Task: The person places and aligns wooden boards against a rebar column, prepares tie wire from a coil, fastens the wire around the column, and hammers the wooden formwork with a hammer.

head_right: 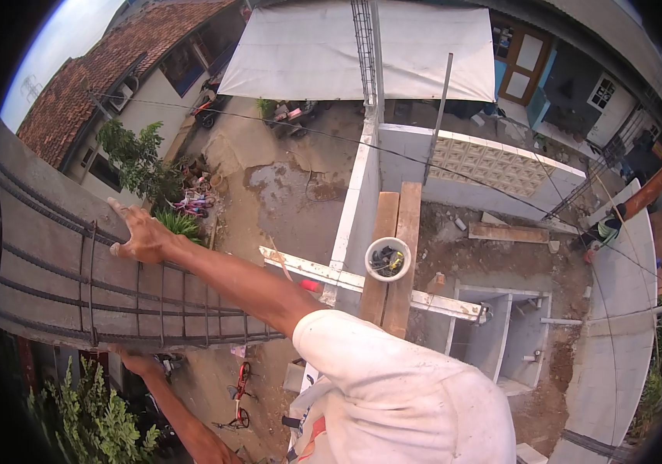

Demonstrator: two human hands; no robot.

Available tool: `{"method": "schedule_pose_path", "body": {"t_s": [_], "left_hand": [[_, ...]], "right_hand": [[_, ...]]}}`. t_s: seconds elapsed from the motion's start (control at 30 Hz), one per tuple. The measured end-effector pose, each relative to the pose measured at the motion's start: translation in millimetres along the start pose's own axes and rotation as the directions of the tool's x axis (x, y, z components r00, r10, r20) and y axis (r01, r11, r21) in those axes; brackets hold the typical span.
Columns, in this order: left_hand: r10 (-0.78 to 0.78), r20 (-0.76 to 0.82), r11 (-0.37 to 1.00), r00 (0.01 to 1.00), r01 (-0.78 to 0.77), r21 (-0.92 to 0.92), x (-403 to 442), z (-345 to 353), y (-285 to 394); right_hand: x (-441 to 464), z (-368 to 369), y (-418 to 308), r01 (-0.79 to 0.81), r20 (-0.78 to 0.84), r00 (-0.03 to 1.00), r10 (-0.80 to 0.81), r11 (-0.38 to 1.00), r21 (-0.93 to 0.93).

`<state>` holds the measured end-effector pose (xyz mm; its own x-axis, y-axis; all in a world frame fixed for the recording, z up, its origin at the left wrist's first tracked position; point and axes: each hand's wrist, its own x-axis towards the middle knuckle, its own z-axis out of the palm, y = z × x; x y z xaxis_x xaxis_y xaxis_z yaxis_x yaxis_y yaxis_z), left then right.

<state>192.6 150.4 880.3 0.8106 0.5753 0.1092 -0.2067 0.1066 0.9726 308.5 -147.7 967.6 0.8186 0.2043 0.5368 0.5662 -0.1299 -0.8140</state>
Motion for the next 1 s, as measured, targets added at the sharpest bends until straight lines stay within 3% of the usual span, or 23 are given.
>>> {"method": "schedule_pose_path", "body": {"t_s": [0.2, 0.33, 0.4, 0.47, 0.53, 0.6, 0.67, 0.73, 0.77, 0.83, 0.87, 0.97, 1.0], "left_hand": [[-0.086, 0.015, 0.996, 0.996, 0.085, 0.022, 22.6, -29.2, -18.0], [-0.050, -0.066, 0.997, 0.997, 0.046, -0.059, -1.3, 6.0, 1.7], [-0.058, 0.034, 0.994, 0.998, 0.061, -0.094, 1.6, -0.7, -1.8], [-0.012, 0.072, 0.994, 0.997, 0.020, -0.107, 16.1, -14.1, -14.3], [0.031, 0.086, 0.985, 0.996, -0.016, -0.172, 22.1, -17.4, -20.4], [-0.007, 0.149, 0.991, 0.989, 0.027, -0.133, 36.5, -34.6, -33.4], [0.006, 0.101, 0.989, 0.995, 0.009, -0.150, 28.5, -23.2, -26.8], [-0.008, 0.087, 0.993, 0.996, 0.018, -0.117, 9.6, -8.7, -9.1], [0.013, 0.101, 0.992, 0.995, 0.000, -0.129, 7.6, -6.6, -6.9], [0.052, 0.116, 0.991, 0.992, -0.037, -0.127, 7.9, -6.6, -5.7], [0.068, 0.116, 0.992, 0.991, -0.055, -0.115, 8.1, -7.9, -6.8], [0.055, 0.120, 0.995, 0.991, -0.044, -0.094, 15.5, -15.2, -14.0], [0.051, 0.102, 0.995, 0.994, -0.042, -0.094, 17.2, -15.4, -16.4]], "right_hand": [[-2.3, 1.7, 1.1, 0.038, -0.038, 0.999, -0.036, 0.998, 0.047], [4.9, 3.5, 5.4, 0.001, 0.015, 1.000, -0.002, 1.000, 0.025], [9.2, 9.8, 15.2, 0.071, -0.029, 0.997, -0.070, 0.996, 0.049], [6.0, 6.1, 6.6, 0.034, -0.010, 0.999, -0.033, 0.995, 0.097], [9.0, 9.4, 10.7, 0.069, -0.020, 0.997, -0.068, 0.997, 0.022], [14.9, 20.7, 29.6, 0.230, -0.081, 0.969, -0.231, 0.973, -0.022], [20.4, 24.5, 32.4, 0.338, -0.160, 0.927, -0.340, 0.940, -0.039], [18.2, 24.7, 27.9, 0.282, -0.105, 0.959, -0.265, 0.936, 0.213], [19.5, 23.9, 31.9, 0.044, 0.059, 0.995, -0.076, 0.900, 0.433], [15.2, 23.7, 25.4, -0.142, 0.168, 0.984, 0.060, 0.836, 0.530], [9.5, 23.1, 13.0, -0.065, 0.080, 0.996, 0.032, 0.882, 0.467], [11.6, 27.7, 19.9, -0.055, 0.066, 0.997, 0.027, 0.883, 0.467], [22.1, 29.6, 41.5, 0.064, 0.011, 0.997, -0.075, 0.911, 0.408]]}}
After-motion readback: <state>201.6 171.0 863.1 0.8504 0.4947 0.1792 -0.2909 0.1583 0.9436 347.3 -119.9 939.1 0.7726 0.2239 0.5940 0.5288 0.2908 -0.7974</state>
